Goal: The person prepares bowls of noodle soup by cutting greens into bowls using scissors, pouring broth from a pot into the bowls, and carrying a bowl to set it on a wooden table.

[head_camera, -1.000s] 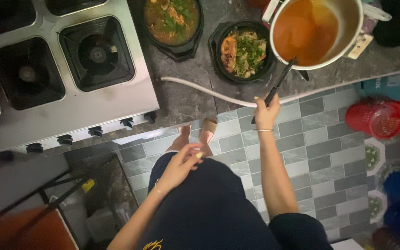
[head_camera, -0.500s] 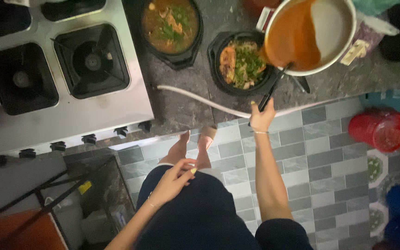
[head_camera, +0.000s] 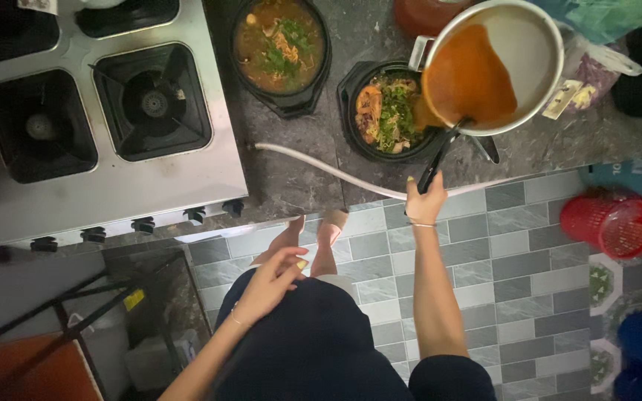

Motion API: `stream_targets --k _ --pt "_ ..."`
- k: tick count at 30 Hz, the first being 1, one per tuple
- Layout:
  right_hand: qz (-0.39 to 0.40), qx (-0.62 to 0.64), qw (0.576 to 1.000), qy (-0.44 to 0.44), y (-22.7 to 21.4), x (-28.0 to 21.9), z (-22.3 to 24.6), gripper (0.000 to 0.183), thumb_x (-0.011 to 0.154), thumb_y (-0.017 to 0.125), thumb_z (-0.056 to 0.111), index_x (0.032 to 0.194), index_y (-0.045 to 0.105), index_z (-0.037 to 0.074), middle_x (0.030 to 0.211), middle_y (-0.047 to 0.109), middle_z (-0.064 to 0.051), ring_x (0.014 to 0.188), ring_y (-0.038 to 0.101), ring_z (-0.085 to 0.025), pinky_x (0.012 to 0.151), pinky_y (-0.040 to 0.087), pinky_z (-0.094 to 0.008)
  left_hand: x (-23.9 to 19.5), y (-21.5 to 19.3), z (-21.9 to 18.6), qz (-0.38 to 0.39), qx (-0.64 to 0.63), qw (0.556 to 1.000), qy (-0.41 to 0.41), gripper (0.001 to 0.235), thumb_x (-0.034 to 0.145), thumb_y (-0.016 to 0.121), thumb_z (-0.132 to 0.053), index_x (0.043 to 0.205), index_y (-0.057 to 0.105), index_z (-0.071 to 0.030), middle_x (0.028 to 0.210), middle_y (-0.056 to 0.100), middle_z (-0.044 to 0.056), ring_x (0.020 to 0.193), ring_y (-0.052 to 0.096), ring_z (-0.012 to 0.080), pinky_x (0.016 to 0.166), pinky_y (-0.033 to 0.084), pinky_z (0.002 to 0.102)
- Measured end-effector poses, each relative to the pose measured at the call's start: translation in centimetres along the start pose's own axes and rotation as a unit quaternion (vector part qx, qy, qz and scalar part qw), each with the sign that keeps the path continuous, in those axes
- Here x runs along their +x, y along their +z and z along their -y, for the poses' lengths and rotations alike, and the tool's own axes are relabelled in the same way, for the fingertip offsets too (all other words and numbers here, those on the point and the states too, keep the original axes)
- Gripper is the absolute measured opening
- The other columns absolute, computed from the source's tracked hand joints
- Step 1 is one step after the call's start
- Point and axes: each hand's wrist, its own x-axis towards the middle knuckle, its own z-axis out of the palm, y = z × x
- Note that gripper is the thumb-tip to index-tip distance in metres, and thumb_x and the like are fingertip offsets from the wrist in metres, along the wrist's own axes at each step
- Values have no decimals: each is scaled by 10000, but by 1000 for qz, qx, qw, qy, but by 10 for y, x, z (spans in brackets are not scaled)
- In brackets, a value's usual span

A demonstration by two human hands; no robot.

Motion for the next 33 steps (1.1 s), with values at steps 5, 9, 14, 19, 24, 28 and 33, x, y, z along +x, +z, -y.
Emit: stream_targets --k 5,9,14,19,24,28,33 --pt "9 14 1000 -10 -4 -2 4 284 881 730 59 1121 601 -21 895 720 -73 804 657 -105 719 526 -289 8 -5 5 -52 -18 998 -5 321 970 610 -244 1268 654 -137 1093 736 42 927 711 129 772 590 292" --pt "4 -32 999 11 -6 -3 2 285 848 747 56 1083 601 -16 782 637 -63 700 550 -110 641 480 -290 14 -8 11 -91 -83 992 18 284 993 594 -228 1238 657 -99 1052 752 58 877 712 139 760 592 292" --pt "13 -44 999 5 -9 -2 4 252 855 754 77 1037 597 0 713 594 -35 641 526 -93 590 460 -293 12 -10 12 -103 -87 991 15 277 1000 578 -223 1230 665 -97 1049 747 56 857 726 147 748 583 286" --pt "13 -88 996 -8 -9 -1 7 237 857 759 95 981 574 14 654 542 -81 571 517 -172 560 445 -335 9 -7 15 -114 -81 990 24 263 1003 582 -216 1219 664 -91 1031 746 55 862 719 139 735 577 284" --pt "9 -104 994 -7 -6 0 8 255 843 763 116 937 544 25 631 548 -112 532 554 -245 540 443 -372 7 -5 18 -125 -63 990 23 212 985 601 -230 1098 647 -56 1018 776 64 871 731 138 712 582 289" --pt "13 -123 992 -24 -7 3 12 245 858 758 110 917 533 32 643 552 -109 540 559 -249 547 454 -376 6 -4 20 -133 -54 990 10 208 979 608 -245 1084 626 -67 1017 776 76 857 734 148 703 590 293" --pt "10 -118 992 -45 -9 7 22 223 864 744 98 932 542 30 640 538 -118 542 547 -254 561 461 -378 10 -5 33 -144 -44 989 13 190 979 614 -244 1029 593 -62 1021 784 96 875 750 131 665 601 287"
